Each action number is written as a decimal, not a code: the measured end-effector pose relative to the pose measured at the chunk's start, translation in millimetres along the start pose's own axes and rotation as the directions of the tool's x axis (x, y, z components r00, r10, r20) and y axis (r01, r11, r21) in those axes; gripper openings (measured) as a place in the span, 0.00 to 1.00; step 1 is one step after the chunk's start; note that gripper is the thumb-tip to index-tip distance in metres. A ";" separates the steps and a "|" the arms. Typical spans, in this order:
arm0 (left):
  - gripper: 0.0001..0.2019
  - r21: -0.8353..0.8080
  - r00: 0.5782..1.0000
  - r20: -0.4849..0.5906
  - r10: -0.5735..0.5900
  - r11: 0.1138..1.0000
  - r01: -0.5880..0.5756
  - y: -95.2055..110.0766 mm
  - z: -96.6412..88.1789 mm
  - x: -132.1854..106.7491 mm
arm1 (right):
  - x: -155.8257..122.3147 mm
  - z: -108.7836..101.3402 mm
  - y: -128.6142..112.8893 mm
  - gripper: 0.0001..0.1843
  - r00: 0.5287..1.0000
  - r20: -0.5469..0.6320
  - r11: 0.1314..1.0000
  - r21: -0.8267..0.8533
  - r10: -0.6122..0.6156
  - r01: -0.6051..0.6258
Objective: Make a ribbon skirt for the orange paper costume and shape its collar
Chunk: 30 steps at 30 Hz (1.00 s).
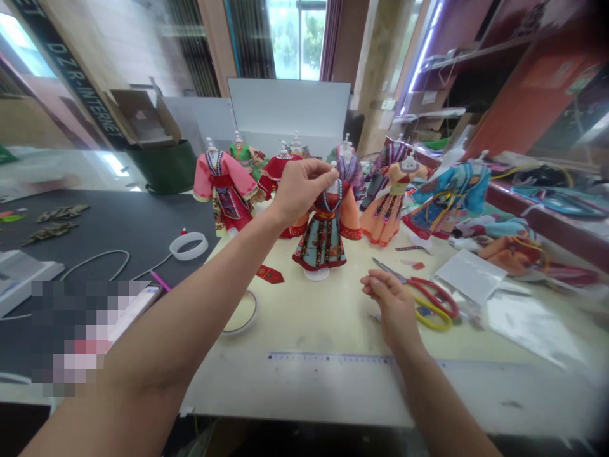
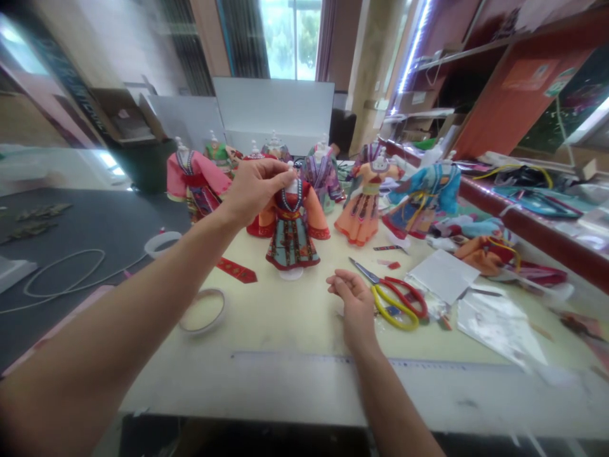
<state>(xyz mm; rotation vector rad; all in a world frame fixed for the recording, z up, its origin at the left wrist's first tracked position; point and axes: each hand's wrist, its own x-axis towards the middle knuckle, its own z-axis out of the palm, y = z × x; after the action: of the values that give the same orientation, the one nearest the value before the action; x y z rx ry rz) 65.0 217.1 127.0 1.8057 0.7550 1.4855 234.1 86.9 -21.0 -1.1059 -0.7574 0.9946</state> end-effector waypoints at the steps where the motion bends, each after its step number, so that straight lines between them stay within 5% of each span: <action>1: 0.03 -0.002 1.000 -0.001 0.000 1.000 0.000 -1.1 0.2 0.1 | 0.1 0.6 -0.2 0.14 1.000 0.006 1.000 -0.001 0.007 -0.007; 9: 0.05 -0.094 0.999 0.040 -0.006 0.995 0.010 4.0 3.8 -1.3 | 1.4 2.8 -1.0 0.14 0.998 0.010 0.998 0.017 0.065 -0.065; 12: 0.05 -0.115 0.990 -0.092 -0.106 0.989 0.095 6.8 -2.2 -11.6 | 4.2 2.6 -1.6 0.14 0.993 0.018 0.991 0.066 0.119 -0.120; 14: 0.07 -0.148 0.945 -0.263 -0.193 0.976 0.158 1.9 -10.6 -25.7 | 9.7 4.0 -3.8 0.14 0.985 0.035 0.978 0.115 0.169 -0.172; 18: 0.13 -0.218 0.831 -0.424 -0.361 0.931 0.294 -23.5 -27.9 -63.6 | 30.3 14.8 -16.3 0.09 0.960 0.113 0.936 0.219 0.256 -0.276; 24: 0.22 -0.404 0.670 -0.283 -0.687 0.719 0.566 -41.3 -24.6 -95.6 | 61.4 38.6 -33.7 0.13 0.921 0.211 0.887 0.269 0.327 -0.376; 30: 0.12 -0.533 0.648 -0.176 -0.741 0.625 0.570 -43.5 -16.2 -89.9 | 71.5 43.7 -28.7 0.07 0.968 0.170 0.930 0.288 0.185 -0.229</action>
<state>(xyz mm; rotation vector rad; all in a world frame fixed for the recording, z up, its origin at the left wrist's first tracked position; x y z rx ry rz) 31.7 175.3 41.1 0.7350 1.0453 1.3287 230.4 165.0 20.5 -0.8633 -0.5793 1.3326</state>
